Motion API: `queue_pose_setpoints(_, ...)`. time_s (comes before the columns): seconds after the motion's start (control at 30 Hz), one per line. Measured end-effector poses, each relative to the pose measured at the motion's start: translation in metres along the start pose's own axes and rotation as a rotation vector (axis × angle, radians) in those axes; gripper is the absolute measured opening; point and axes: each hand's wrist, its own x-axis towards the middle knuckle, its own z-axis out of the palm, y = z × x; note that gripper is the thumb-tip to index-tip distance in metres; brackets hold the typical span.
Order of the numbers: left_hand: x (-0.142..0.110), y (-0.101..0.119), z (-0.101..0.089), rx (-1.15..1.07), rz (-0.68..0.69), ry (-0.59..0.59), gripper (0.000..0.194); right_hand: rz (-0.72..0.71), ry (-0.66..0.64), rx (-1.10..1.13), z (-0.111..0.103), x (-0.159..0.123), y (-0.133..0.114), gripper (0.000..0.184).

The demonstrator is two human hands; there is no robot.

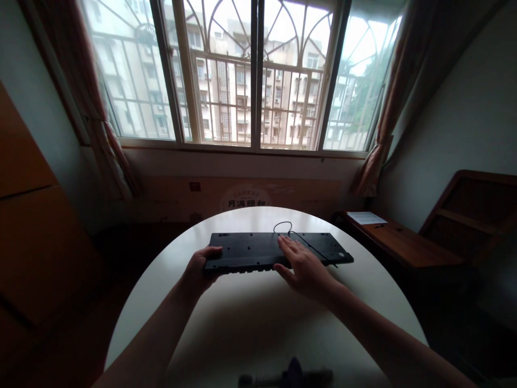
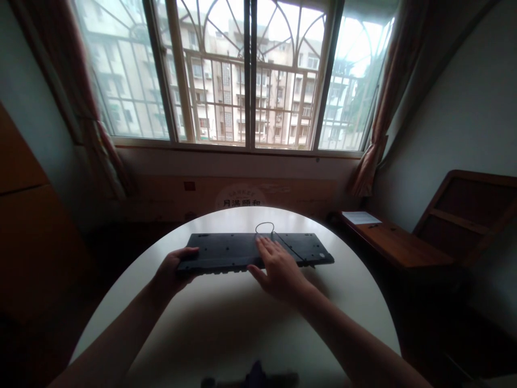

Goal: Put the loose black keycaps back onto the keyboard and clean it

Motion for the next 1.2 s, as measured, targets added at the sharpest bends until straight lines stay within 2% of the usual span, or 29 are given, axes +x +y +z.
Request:
queue_pose_setpoints(0.13,0.0,-0.001,0.0,0.007,0.005,0.002,0.031,-0.045,0.312,-0.064,-0.005,-0.002,0.003,0.075)
queue_pose_setpoints(0.2,0.0,0.0,-0.001,0.012,0.006,0.004,0.031,-0.056,0.36,-0.095,-0.005,-0.002,0.002,0.078)
queue_pose_setpoints(0.23,0.0,0.0,-0.001,0.013,0.007,0.004,0.031,-0.059,0.317,-0.098,-0.003,-0.002,0.001,0.079)
queue_pose_setpoints(0.33,0.0,0.001,-0.002,0.016,0.014,-0.001,0.03,-0.079,0.026,-0.061,0.002,-0.002,0.0,0.077)
queue_pose_setpoints(0.4,0.0,0.0,-0.002,0.019,0.015,-0.007,0.031,-0.088,-0.054,-0.036,0.0,-0.002,0.003,0.075)
queue_pose_setpoints(0.43,0.0,0.0,-0.002,0.021,0.013,-0.009,0.032,-0.086,-0.024,-0.03,-0.005,-0.003,0.008,0.075)
queue_pose_setpoints(0.5,0.0,-0.001,-0.002,0.025,0.01,-0.014,0.034,-0.067,0.134,-0.025,-0.021,-0.007,0.025,0.075)
queue_pose_setpoints(0.6,0.0,0.0,-0.003,0.003,0.004,-0.034,0.039,0.007,0.355,0.037,-0.051,-0.023,0.067,0.075)
queue_pose_setpoints(0.63,0.0,0.001,-0.004,-0.011,0.0,-0.041,0.041,0.034,0.351,0.093,-0.059,-0.03,0.083,0.074)
queue_pose_setpoints(0.7,0.0,0.003,-0.005,-0.038,-0.007,-0.05,0.045,0.114,0.225,0.215,-0.066,-0.043,0.116,0.081)
queue_pose_setpoints(0.77,-0.001,0.004,-0.006,-0.049,-0.024,-0.053,0.047,0.197,0.144,0.337,-0.064,-0.052,0.143,0.089)
queue_pose_setpoints(0.83,-0.001,0.004,-0.006,-0.042,-0.04,-0.05,0.048,0.256,0.136,0.468,-0.055,-0.057,0.162,0.092)
queue_pose_setpoints(0.97,-0.005,0.002,-0.001,0.018,-0.04,0.001,0.045,0.334,0.063,0.74,-0.044,-0.061,0.177,0.094)
queue_pose_setpoints(1.1,-0.007,0.004,0.0,0.048,-0.058,0.021,0.041,0.372,0.049,0.874,-0.048,-0.067,0.183,0.094)
queue_pose_setpoints(1.2,-0.005,0.008,-0.005,0.034,-0.031,0.017,0.037,0.361,0.049,0.909,-0.053,-0.069,0.185,0.08)
